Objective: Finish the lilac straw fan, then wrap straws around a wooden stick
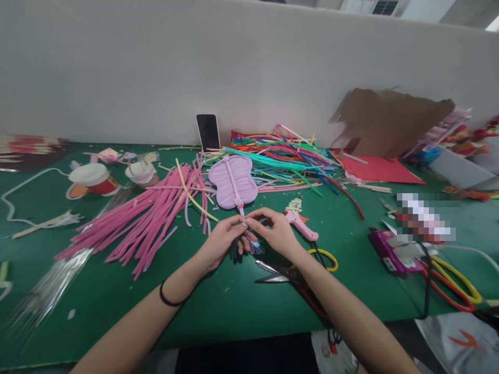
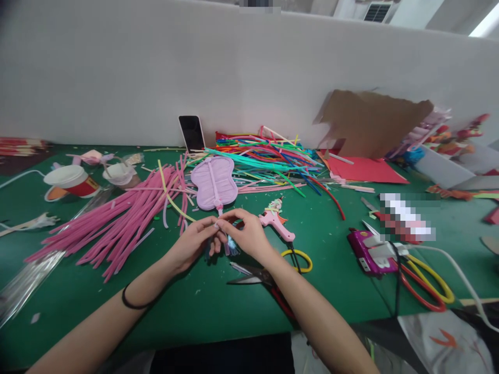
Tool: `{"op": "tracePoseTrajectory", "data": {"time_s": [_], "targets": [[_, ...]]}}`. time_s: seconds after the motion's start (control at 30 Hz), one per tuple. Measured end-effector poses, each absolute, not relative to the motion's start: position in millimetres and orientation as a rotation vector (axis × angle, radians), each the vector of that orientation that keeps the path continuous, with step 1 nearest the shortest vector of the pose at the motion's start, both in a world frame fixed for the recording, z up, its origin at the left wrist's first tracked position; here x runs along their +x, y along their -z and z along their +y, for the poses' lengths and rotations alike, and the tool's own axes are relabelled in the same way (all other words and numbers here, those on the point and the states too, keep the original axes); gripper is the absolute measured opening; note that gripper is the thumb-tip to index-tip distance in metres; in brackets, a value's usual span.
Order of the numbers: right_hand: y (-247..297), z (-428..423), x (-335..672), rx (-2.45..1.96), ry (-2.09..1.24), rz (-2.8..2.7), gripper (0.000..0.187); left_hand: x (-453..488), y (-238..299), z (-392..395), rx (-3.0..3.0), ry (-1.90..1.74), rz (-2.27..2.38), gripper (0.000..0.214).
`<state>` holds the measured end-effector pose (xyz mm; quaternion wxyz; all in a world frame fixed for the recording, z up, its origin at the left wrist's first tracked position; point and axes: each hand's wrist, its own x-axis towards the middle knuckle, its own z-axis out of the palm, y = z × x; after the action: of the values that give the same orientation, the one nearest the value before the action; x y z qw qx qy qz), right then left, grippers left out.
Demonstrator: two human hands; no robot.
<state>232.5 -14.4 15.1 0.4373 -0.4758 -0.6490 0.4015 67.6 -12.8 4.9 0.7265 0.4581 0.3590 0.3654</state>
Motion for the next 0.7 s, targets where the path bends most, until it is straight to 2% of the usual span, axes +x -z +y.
{"op": "tracePoseTrajectory", "data": {"time_s": [0.2, 0.43, 0.7], "targets": [[-12, -7, 239, -1.206, -0.935, -1.451, 0.021, 66, -8, -12, 0.969, -0.807, 0.813, 0.027], [-12, -10, 244, -1.563, -0.663, -1.911, 0.015, 55, -5, 3, 0.97, -1.255, 1.13, 0.018], [-5, -16, 239, -1.739, -0.663, -2.207, 0.01, 50, 8, 14, 0.974, -1.623, 1.097, 0.019]]}}
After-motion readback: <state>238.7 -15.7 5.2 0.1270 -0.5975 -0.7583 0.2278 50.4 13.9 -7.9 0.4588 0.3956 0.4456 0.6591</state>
